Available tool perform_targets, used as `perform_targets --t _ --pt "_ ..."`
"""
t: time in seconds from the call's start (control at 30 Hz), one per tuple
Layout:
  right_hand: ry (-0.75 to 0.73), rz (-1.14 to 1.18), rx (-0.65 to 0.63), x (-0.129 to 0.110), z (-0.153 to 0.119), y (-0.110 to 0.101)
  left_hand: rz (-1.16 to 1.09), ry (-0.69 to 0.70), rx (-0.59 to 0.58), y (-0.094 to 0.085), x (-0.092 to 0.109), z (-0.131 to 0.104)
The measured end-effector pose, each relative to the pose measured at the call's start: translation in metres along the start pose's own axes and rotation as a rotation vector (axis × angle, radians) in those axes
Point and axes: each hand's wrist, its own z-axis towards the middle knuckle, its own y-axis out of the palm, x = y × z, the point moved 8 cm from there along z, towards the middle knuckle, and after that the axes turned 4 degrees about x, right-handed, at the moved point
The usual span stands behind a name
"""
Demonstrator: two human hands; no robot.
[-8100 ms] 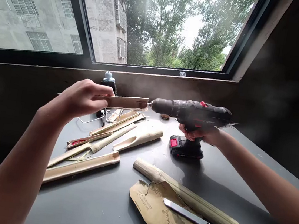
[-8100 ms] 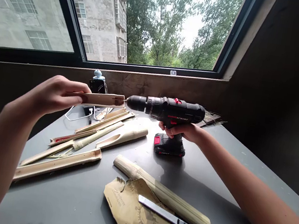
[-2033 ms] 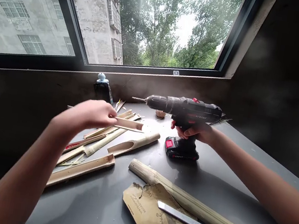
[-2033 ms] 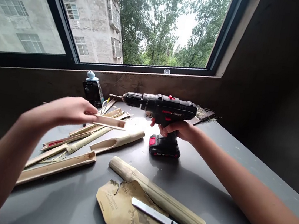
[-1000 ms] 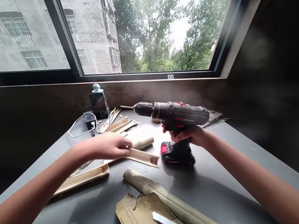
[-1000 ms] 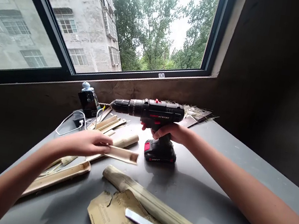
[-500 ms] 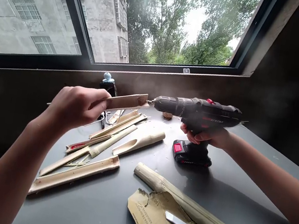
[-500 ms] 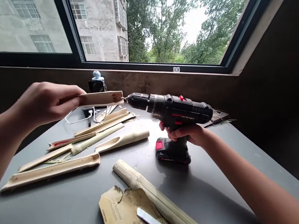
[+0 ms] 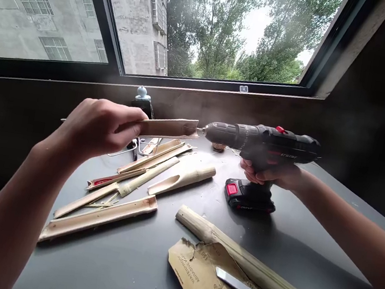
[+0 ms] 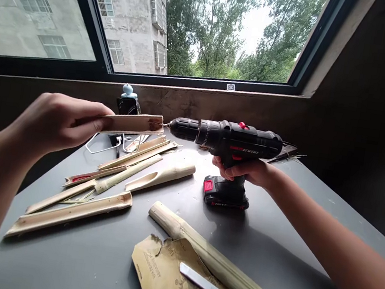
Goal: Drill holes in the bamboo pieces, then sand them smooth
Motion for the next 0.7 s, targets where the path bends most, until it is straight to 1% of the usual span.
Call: perform_targets --t 0.23,0.33,0.5,0.7 --pt "-0.018 -0.069 0.021 -0.0052 -0.0009 0.0003 -0.014 -0.011 -0.043 0.0026 0.0070 0.0019" --pt "-0.028 -0.063 0.039 -0.0064 -0.0009 -0.0005 -0.012 -0.023 -0.054 0.0026 0.0066 0.0021" --pt "-0.008 -0.045 0.064 -0.0032 -0.0019 -0.0015 -0.034 -0.059 -0.109 0.0026 0.0036 0.0010" --pt "-0.013 -0.027 0.079 -0.0027 -0.0024 0.0001 -0.034 -0.068 -0.113 0.0015 0.0033 0.0009"
